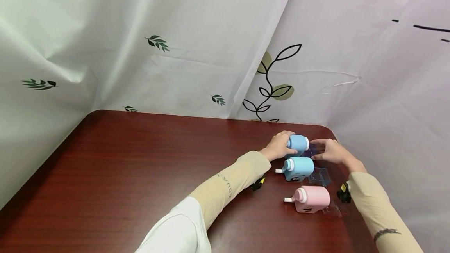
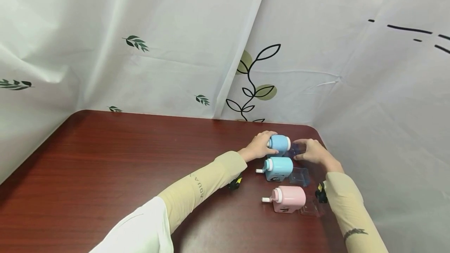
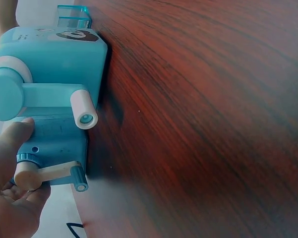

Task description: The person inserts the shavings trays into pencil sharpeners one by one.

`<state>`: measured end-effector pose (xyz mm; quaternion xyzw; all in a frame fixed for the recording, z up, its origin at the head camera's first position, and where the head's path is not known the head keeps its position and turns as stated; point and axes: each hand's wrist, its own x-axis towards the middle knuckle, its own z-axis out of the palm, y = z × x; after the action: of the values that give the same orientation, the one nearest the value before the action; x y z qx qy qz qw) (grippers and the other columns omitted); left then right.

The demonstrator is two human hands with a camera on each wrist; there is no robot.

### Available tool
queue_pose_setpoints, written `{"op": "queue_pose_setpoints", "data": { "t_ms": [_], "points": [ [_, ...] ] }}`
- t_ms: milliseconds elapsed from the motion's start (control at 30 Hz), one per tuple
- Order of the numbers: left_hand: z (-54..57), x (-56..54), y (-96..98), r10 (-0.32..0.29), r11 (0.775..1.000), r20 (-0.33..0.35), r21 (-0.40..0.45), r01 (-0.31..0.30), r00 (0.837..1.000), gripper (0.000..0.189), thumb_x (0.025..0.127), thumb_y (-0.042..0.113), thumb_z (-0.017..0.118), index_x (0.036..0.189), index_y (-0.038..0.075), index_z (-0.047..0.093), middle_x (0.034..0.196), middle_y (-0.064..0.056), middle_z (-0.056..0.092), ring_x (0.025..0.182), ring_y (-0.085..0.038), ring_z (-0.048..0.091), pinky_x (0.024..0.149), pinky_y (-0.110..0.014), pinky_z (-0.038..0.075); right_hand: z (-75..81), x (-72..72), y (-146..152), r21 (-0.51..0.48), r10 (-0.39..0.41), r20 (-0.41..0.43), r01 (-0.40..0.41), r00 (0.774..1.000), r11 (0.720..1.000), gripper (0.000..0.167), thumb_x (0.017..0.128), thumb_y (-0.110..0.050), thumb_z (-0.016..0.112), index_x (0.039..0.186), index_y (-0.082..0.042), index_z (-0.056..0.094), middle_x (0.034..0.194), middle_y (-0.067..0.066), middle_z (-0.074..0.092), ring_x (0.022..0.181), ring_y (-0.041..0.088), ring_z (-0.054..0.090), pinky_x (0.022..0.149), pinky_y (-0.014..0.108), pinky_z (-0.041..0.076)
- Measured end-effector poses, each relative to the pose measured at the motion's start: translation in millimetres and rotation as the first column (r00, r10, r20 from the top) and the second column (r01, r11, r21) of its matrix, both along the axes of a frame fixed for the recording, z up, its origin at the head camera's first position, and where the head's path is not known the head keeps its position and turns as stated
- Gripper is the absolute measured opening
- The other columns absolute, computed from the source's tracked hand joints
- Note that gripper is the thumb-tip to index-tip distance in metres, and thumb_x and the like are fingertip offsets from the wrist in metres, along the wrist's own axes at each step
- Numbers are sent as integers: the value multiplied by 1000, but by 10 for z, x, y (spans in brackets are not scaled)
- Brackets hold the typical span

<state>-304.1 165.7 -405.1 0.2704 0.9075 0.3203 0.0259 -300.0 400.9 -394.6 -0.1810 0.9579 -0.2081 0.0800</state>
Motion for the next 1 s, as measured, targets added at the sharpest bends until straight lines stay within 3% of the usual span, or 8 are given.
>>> {"op": "queue_pose_setpoints", "data": {
  "t_ms": [533,1000],
  "points": [
    [-51,-8,10,10,1000,3,3,-10,1000,66,85,31,74,142,12,46,138,-4,53,118,-15,56,94,-23,48,-30,5,-65,-49,19,33,-17,999,999,66,77,-12,78,129,16,48,122,35,57,106,45,63,80,42,56],
    [-20,-3,7,0,1000,-10,6,0,1000,67,85,30,73,142,10,45,139,-4,53,119,-15,56,95,-22,47,-17,-31,-125,-59,30,39,-27,999,998,70,77,-13,79,130,19,45,119,35,60,105,45,63,80,40,57]
  ]
}}
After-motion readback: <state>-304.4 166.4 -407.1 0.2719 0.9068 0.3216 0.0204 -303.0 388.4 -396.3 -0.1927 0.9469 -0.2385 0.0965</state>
